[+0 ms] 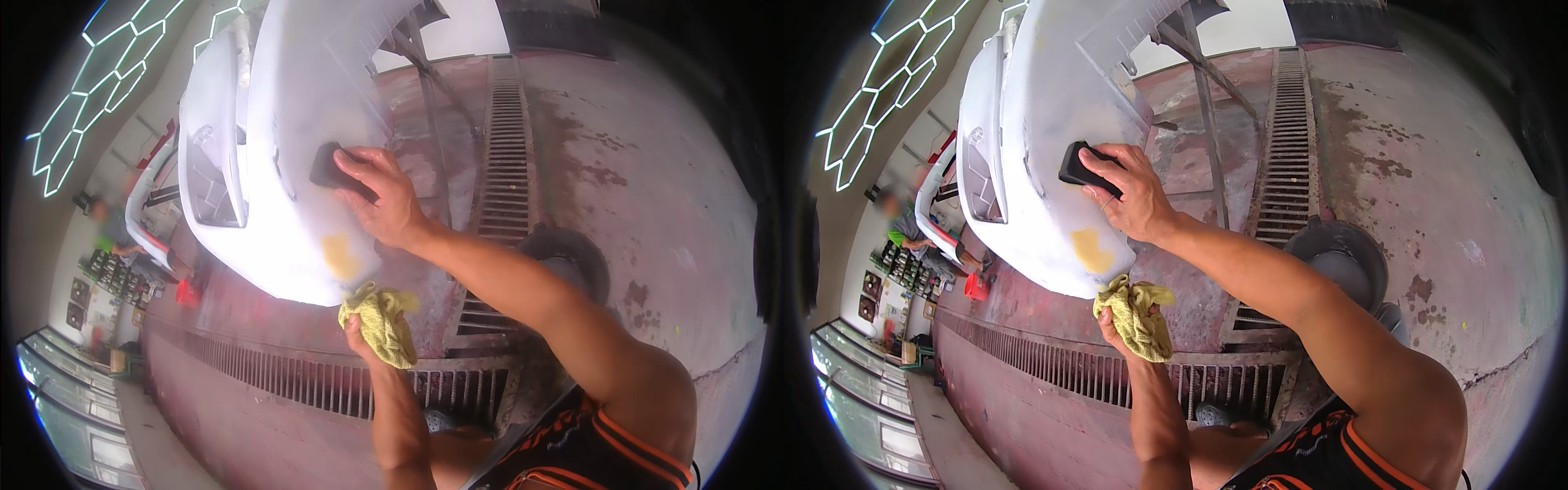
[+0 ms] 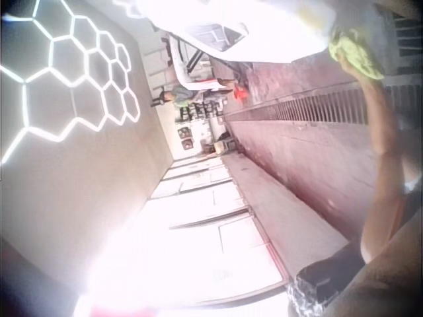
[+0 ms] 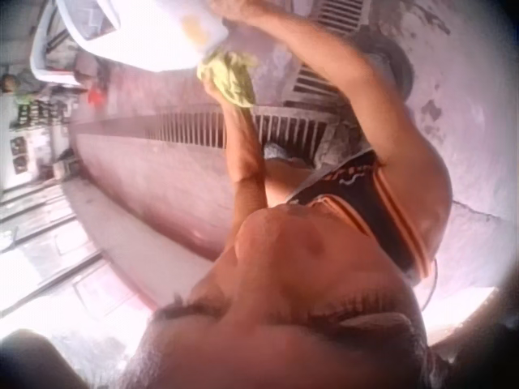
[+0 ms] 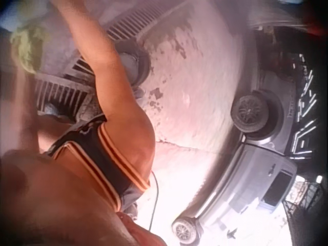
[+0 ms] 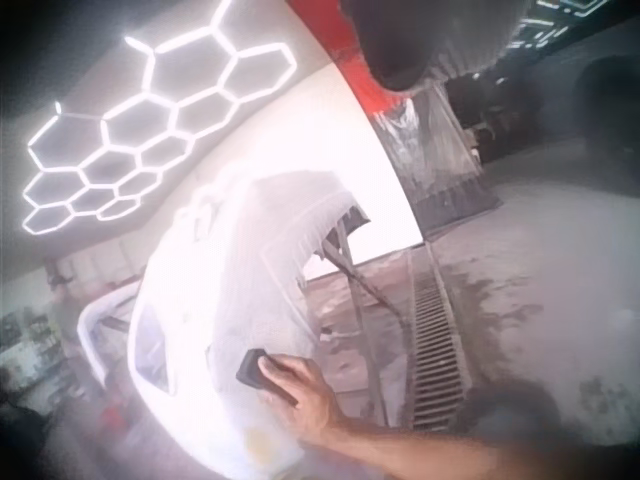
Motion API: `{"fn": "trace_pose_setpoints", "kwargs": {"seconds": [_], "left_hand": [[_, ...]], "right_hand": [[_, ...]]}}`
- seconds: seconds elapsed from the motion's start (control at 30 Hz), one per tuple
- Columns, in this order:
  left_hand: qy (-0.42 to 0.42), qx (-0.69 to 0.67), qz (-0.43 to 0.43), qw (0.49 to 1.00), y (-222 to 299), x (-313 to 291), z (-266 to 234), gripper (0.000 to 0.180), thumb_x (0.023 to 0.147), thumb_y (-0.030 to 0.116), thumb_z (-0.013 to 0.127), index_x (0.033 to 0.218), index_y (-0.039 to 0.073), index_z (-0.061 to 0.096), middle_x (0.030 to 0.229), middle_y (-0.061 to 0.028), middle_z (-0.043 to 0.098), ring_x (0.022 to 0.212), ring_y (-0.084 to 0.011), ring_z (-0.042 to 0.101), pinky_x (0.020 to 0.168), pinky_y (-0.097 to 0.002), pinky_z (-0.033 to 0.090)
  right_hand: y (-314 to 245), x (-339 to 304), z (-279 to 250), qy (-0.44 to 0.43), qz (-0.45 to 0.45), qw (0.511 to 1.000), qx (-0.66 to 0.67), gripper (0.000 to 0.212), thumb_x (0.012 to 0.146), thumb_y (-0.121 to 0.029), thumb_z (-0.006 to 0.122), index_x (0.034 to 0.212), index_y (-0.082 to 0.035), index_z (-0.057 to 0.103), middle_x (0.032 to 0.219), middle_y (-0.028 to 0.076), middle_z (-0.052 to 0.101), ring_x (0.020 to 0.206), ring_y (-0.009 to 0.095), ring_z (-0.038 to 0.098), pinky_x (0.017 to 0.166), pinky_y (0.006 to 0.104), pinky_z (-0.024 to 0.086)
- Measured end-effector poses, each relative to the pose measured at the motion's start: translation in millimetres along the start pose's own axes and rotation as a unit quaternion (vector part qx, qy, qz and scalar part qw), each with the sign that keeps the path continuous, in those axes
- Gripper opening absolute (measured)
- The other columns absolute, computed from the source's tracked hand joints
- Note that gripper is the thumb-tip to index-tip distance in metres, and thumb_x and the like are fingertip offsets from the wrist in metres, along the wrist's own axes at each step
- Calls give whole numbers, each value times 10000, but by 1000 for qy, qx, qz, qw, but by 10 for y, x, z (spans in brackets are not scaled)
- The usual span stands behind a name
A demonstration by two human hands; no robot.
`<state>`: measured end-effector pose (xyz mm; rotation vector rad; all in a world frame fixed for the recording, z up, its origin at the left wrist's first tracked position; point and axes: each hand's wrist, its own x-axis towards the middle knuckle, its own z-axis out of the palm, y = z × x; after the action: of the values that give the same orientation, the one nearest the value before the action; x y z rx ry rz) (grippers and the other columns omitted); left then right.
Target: The person sands a white car fender with a black sanding block, repeatedly dipping it into a bucket of water and wiping the surface with a yellow cloth. The person works on the curved side of the fender, focusing on smoothing the surface.
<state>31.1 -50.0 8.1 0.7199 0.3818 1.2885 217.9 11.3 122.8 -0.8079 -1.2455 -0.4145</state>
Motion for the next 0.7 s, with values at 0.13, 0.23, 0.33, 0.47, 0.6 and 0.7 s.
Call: {"fn": "trace_pose_setpoints", "kwargs": {"seconds": [0.13, 0.23, 0.33, 0.47, 0.6, 0.7], "left_hand": [[70, 19, -33, 997, 101, 27, 244, 591, 1044, 604, 553, 1298, 74, 611, 1113, -109, 688, 861, -227, 698, 619, -335, 556], [100, 29, -22, 994, 107, 48, 363, 616, 1083, 658, 500, 1281, 82, 592, 1069, -97, 663, 851, -219, 692, 629, -336, 557], [119, 44, -30, 991, 111, 69, 433, 565, 1113, 620, 481, 1294, 95, 583, 1088, -96, 659, 849, -231, 691, 646, -343, 565], [111, 37, -41, 992, 148, 125, 347, 547, 1117, 594, 496, 1354, 104, 549, 1154, -107, 650, 899, -255, 694, 727, -401, 588], [120, 26, -31, 992, 161, 62, 466, 545, 1124, 574, 495, 1421, 118, 515, 1196, -110, 638, 1016, -272, 677, 834, -438, 574], [106, 29, -29, 993, 156, 54, 487, 536, 1133, 563, 481, 1420, 112, 521, 1210, -118, 636, 1026, -272, 675, 831, -431, 574]], "right_hand": [[28, -370, -165, -31, 4, 999, 12, 675, 888, -80, 869, 1520, -162, 644, 1315, 147, 645, 1160, 342, 626, 1007, 453, 530], [19, 111, 2, 2, -7, 1000, 11, 676, 884, -75, 873, 1516, -163, 647, 1307, 147, 647, 1155, 337, 621, 1015, 453, 527], [-3, 363, 141, 59, 11, 998, 17, 675, 892, -79, 868, 1522, -170, 644, 1300, 154, 644, 1159, 338, 614, 1021, 452, 521], [-66, -376, -13, -23, -10, 1000, 0, 716, 888, -76, 867, 1550, -195, 624, 1376, 158, 628, 1225, 352, 603, 1069, 465, 500], [-44, -84, -21, -23, -31, 999, 15, 700, 889, -77, 866, 1538, -191, 633, 1384, 152, 632, 1237, 353, 599, 1085, 477, 489], [-10, 362, 141, 32, -10, 999, 22, 672, 900, -81, 858, 1528, -179, 639, 1380, 149, 632, 1220, 354, 598, 1074, 467, 494]]}}
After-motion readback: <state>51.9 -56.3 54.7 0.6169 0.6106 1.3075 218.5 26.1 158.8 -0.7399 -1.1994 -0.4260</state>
